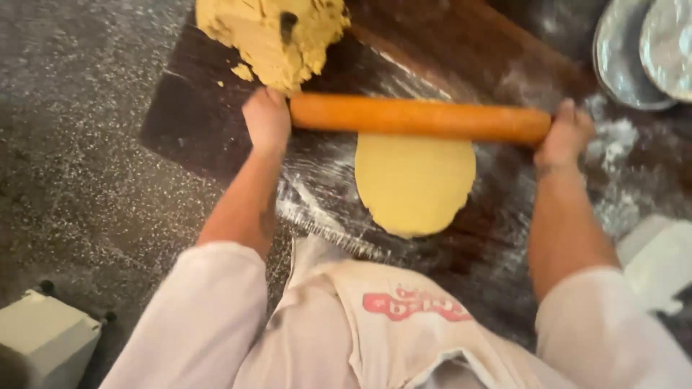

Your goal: Kneading a portion of dough and rolling it out into a circular shape using a rolling pin to prepare a pie crust.

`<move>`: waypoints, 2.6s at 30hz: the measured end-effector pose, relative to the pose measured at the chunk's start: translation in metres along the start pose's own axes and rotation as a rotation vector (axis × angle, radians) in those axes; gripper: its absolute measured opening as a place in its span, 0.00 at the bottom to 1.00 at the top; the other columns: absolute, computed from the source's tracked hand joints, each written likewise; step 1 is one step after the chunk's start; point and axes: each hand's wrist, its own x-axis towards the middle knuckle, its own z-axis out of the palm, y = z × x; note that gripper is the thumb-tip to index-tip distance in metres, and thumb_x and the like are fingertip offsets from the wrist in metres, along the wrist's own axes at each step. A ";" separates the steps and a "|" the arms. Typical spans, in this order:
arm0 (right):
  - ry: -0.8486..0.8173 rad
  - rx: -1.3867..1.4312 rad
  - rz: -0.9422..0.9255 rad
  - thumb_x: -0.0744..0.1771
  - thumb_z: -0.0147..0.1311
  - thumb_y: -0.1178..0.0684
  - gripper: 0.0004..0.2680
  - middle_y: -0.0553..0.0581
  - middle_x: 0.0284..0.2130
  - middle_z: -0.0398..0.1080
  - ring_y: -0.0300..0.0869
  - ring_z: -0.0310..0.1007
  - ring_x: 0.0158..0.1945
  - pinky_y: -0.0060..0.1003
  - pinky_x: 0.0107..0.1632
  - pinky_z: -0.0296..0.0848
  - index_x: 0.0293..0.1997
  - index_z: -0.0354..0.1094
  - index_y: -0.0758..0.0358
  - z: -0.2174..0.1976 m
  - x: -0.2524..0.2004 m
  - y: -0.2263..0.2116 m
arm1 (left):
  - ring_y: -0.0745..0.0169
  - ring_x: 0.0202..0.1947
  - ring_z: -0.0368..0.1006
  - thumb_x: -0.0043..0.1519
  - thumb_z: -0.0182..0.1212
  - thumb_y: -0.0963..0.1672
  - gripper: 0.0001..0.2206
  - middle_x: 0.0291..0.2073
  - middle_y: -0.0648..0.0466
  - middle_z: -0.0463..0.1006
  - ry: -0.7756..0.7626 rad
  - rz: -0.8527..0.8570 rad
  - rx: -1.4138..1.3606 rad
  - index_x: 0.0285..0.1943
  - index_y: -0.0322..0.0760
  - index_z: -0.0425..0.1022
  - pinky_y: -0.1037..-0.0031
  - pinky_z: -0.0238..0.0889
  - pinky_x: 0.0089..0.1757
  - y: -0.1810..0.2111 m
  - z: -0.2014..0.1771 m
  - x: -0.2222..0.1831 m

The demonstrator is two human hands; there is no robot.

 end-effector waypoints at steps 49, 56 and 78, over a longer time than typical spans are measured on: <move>-0.248 -1.193 0.176 0.58 0.71 0.47 0.29 0.74 0.51 0.74 0.67 0.72 0.57 0.62 0.54 0.72 0.65 0.64 0.64 -0.191 -0.244 -0.086 | 0.44 0.52 0.77 0.50 0.70 0.59 0.26 0.47 0.50 0.79 -0.764 0.693 0.562 0.53 0.48 0.80 0.50 0.74 0.48 0.164 0.141 -0.080; -0.284 -1.191 0.311 0.59 0.71 0.45 0.29 0.73 0.51 0.75 0.67 0.73 0.57 0.63 0.53 0.73 0.66 0.66 0.62 -0.232 -0.235 -0.068 | 0.31 0.53 0.76 0.56 0.60 0.52 0.22 0.47 0.36 0.81 -1.004 0.403 0.405 0.53 0.34 0.80 0.44 0.68 0.53 0.133 -0.009 -0.096; -0.420 -1.876 -0.239 0.62 0.50 0.48 0.12 0.62 0.36 0.83 0.60 0.81 0.44 0.45 0.43 0.74 0.41 0.81 0.54 -0.399 0.038 0.034 | 0.46 0.51 0.77 0.64 0.60 0.44 0.18 0.54 0.46 0.80 -0.519 -0.685 -0.435 0.62 0.33 0.73 0.53 0.73 0.51 -0.001 -0.136 -0.118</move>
